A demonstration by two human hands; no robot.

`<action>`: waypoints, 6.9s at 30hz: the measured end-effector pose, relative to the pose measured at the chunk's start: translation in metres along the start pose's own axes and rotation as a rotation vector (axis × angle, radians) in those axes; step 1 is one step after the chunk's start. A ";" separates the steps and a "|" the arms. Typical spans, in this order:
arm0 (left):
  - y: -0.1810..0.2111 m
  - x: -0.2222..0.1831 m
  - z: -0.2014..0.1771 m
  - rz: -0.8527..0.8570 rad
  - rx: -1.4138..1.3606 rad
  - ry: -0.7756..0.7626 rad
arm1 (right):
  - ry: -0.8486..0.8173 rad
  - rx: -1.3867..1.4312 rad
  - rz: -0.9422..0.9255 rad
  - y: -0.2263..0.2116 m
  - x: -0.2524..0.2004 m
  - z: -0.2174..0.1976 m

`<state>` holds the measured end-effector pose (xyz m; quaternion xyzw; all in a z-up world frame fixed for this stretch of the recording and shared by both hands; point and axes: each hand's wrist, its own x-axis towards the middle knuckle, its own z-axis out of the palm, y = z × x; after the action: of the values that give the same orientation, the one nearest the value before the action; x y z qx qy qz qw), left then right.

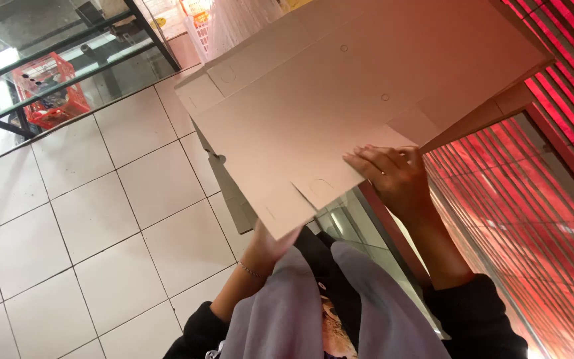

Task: The person assembles a flat cardboard box by folding the side panels and tucking the flaps into slots to form a rectangular container. They then place a green branded bakery box inside the assembled container and stack it with other boxes.

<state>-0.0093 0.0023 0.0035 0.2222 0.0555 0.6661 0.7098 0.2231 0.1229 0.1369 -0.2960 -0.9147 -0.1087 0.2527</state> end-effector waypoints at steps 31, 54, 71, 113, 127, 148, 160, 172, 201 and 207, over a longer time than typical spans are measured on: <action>0.039 0.049 0.068 -0.414 1.007 0.320 | -0.111 -0.355 0.818 -0.039 -0.243 -0.100; 0.025 0.026 0.083 -0.501 1.232 0.251 | 0.024 0.590 1.614 -0.023 -0.274 -0.070; 0.075 0.058 0.039 -0.433 0.922 0.530 | -0.172 0.341 1.732 -0.019 -0.207 -0.061; 0.103 0.055 -0.037 -0.480 1.255 0.351 | 0.394 0.677 1.620 -0.057 -0.204 -0.012; 0.087 0.067 0.094 -0.345 1.216 -0.213 | 0.578 0.957 1.695 -0.028 -0.237 -0.021; 0.032 0.050 -0.015 -0.559 0.444 -0.281 | 0.696 1.395 1.721 -0.022 -0.315 -0.042; -0.017 0.154 0.010 -0.581 0.966 -0.011 | 0.533 0.843 1.731 -0.066 -0.283 -0.081; -0.062 0.107 0.055 -0.496 0.866 -0.322 | 0.544 0.625 1.589 -0.095 -0.299 -0.164; -0.085 0.067 0.095 -0.285 1.776 -0.298 | 0.132 -0.165 1.817 -0.110 -0.321 -0.130; -0.089 0.061 0.115 -0.288 1.808 -0.238 | 0.157 0.126 1.819 -0.103 -0.316 -0.137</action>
<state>0.1222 0.0322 0.0850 0.7498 0.5084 0.2477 0.3433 0.4367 -0.1613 0.0813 -0.8798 -0.3133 0.1626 0.3183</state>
